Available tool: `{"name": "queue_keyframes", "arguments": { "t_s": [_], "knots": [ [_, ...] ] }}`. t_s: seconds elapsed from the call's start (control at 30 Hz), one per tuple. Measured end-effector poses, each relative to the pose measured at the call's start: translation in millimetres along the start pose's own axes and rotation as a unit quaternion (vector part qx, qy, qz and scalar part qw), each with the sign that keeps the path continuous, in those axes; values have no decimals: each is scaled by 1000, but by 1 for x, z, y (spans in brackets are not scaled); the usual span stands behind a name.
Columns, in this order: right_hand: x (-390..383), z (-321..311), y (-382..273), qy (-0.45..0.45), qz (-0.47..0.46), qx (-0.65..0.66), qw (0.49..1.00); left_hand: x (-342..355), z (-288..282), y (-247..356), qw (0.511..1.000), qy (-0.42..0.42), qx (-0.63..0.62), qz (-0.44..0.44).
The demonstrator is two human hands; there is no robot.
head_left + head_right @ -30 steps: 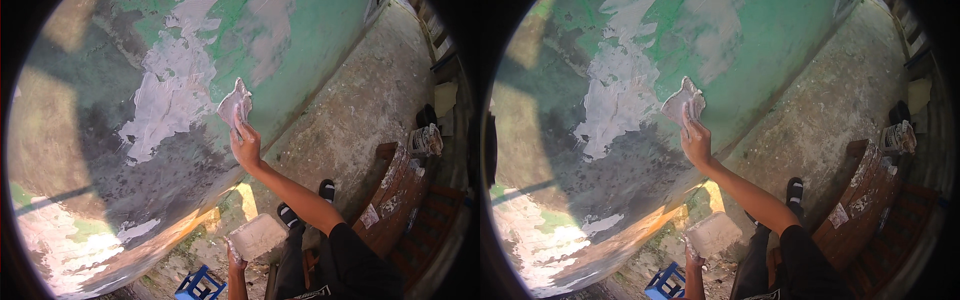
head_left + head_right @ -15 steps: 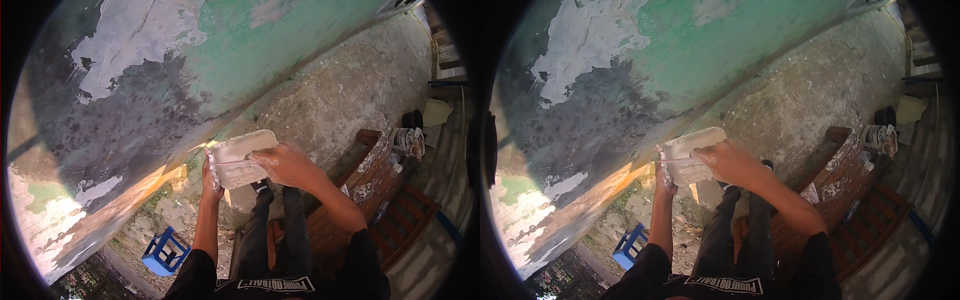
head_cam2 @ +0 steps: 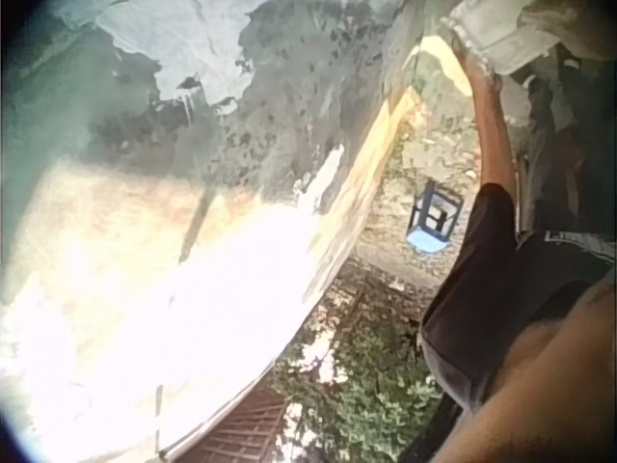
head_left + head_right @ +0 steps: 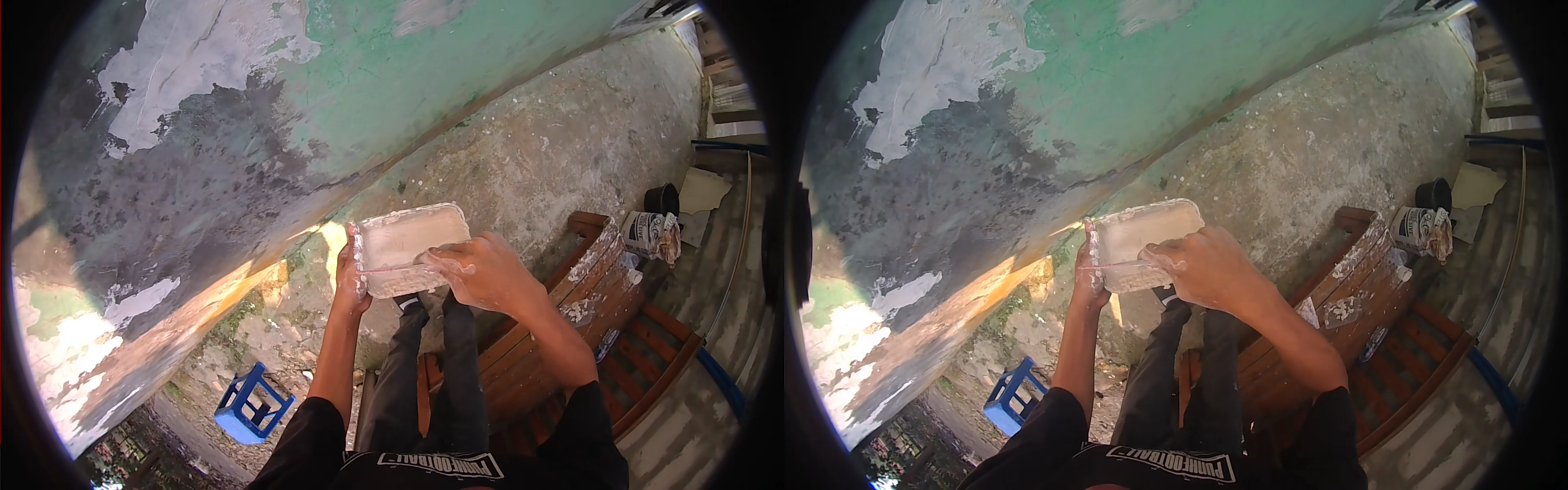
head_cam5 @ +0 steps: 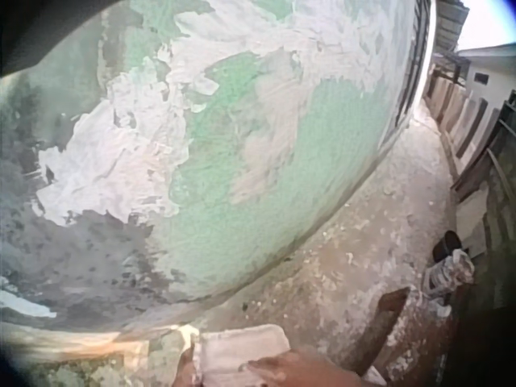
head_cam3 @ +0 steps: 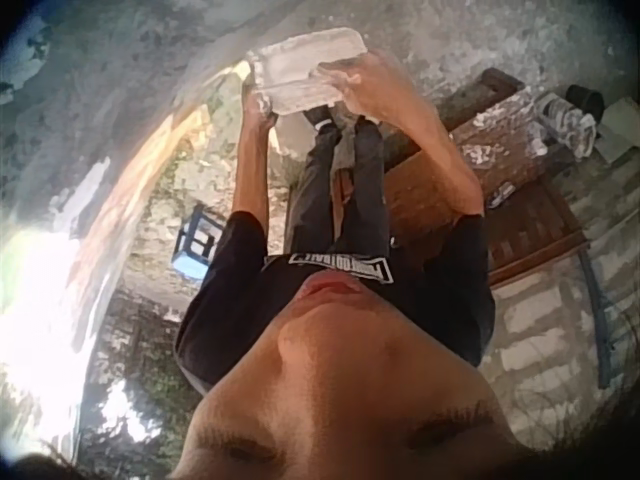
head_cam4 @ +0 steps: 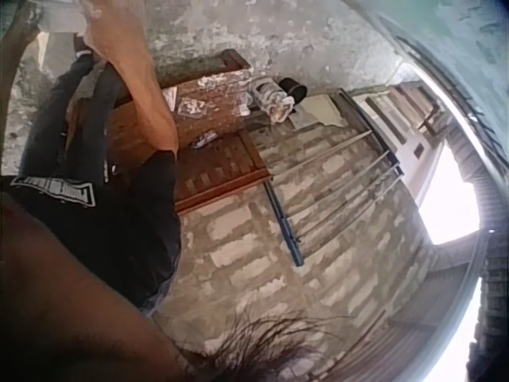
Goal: The person is applying plaster or putty to a damaged exterior wall using a putty knife to smooth it out.
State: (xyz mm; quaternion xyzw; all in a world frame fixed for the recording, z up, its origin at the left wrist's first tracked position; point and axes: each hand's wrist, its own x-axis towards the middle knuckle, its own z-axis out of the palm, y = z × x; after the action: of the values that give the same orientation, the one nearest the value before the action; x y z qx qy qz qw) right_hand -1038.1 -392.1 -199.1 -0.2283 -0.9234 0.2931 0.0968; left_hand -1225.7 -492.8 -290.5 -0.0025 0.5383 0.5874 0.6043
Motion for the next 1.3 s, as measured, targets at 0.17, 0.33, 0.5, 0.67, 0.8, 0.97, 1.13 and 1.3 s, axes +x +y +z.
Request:
{"name": "queue_keyframes", "arguments": {
  "t_s": [0.17, 0.33, 0.5, 0.67, 0.8, 0.97, 1.13, 1.3],
  "knots": [
    [2, 13, 4, -41, 0, -47, 998, -3, 8, 3, 1000, 0, 20, 12],
    [4, 1, -3, -11, 9, -52, 999, -1, 0, 6, 1000, -1, 23, 19],
    [1, -7, -3, 88, -5, -54, 995, -4, 9, 17, 999, -22, 36, 25],
    [0, 16, -9, 27, -49, -71, 996, 4, 4, 11, 998, 55, -18, 32],
    [0, 10, -5, -19, -36, -59, 997, 4, -4, 8, 997, 62, 22, 39],
    [0, 1, 5, 83, -16, -55, 995, 1, 5, 12, 997, 59, 31, 47],
    [-6, 16, -5, -27, -49, -67, 996, -1, 0, 8, 995, 89, 15, 33],
    [-6, 6, -5, -9, -21, 11, 1000, -2, -18, 2, 996, 79, 39, 31]
  ]
}}
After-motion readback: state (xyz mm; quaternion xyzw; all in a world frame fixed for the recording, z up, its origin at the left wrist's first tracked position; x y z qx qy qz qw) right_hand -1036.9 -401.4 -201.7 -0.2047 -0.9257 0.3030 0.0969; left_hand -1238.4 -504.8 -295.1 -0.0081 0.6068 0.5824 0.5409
